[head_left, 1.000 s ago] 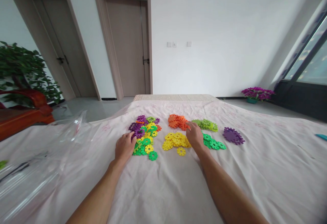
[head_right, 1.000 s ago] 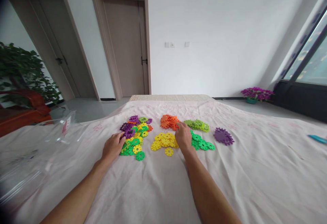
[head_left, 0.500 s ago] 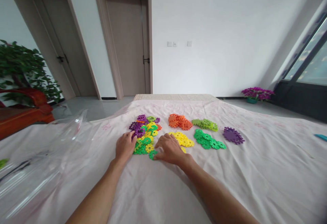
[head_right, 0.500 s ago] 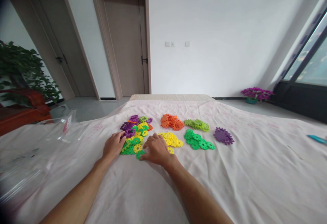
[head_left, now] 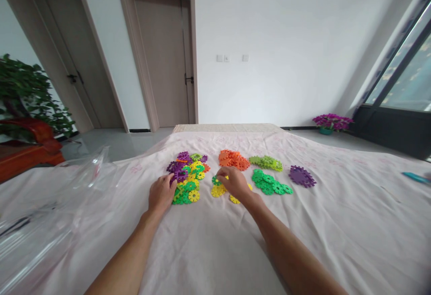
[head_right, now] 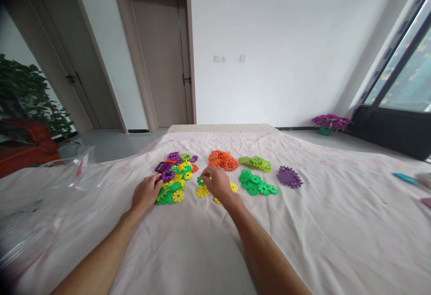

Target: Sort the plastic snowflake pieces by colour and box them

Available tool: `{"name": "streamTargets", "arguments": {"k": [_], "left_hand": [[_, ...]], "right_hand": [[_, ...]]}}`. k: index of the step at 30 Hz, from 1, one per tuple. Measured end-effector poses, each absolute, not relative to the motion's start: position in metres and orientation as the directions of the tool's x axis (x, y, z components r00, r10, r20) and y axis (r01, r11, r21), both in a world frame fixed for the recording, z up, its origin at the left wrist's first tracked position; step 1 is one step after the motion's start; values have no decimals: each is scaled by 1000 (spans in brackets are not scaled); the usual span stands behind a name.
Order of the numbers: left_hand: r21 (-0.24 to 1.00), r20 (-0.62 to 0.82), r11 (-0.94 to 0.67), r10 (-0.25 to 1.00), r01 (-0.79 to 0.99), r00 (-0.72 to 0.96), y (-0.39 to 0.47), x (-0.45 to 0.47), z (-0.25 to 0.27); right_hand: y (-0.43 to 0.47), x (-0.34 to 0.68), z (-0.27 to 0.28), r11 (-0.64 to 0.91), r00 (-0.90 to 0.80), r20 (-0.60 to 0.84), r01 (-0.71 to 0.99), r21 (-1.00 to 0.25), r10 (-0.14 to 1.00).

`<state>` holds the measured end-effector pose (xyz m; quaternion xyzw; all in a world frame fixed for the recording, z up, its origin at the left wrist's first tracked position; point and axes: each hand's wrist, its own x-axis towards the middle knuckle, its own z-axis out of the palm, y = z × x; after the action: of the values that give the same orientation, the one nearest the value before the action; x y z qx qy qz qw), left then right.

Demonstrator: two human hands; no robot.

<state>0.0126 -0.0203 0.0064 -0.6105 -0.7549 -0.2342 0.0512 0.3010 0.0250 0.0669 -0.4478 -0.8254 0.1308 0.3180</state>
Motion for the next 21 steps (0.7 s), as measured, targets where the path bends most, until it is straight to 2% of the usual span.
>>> {"name": "streamTargets", "arguments": {"k": [2,4,8,15,18,21], "left_hand": [[297,360,147,898,944,-253,-20,13,7],[299,359,151,897,942,-258,-20,13,8],[293,367,155,893,943,-261,-19,13,7],[287,380,145,890,947,-252,-19,12,5],[288,385,143,888,947,-252,-20,13,6],[291,381,147,888,945,-256,-21,14,8]], "right_hand": [[41,326,73,449,-273,393,753,-481,878],[54,353,75,285,-142,319,839,-464,937],[67,393,68,94,10,249,912,-399,968],[72,415,56,-24,100,243,954,-297,965],[70,417,54,-48,109,260,972,-230,960],[67,413,54,-37,103,295,974,-221,950]]}}
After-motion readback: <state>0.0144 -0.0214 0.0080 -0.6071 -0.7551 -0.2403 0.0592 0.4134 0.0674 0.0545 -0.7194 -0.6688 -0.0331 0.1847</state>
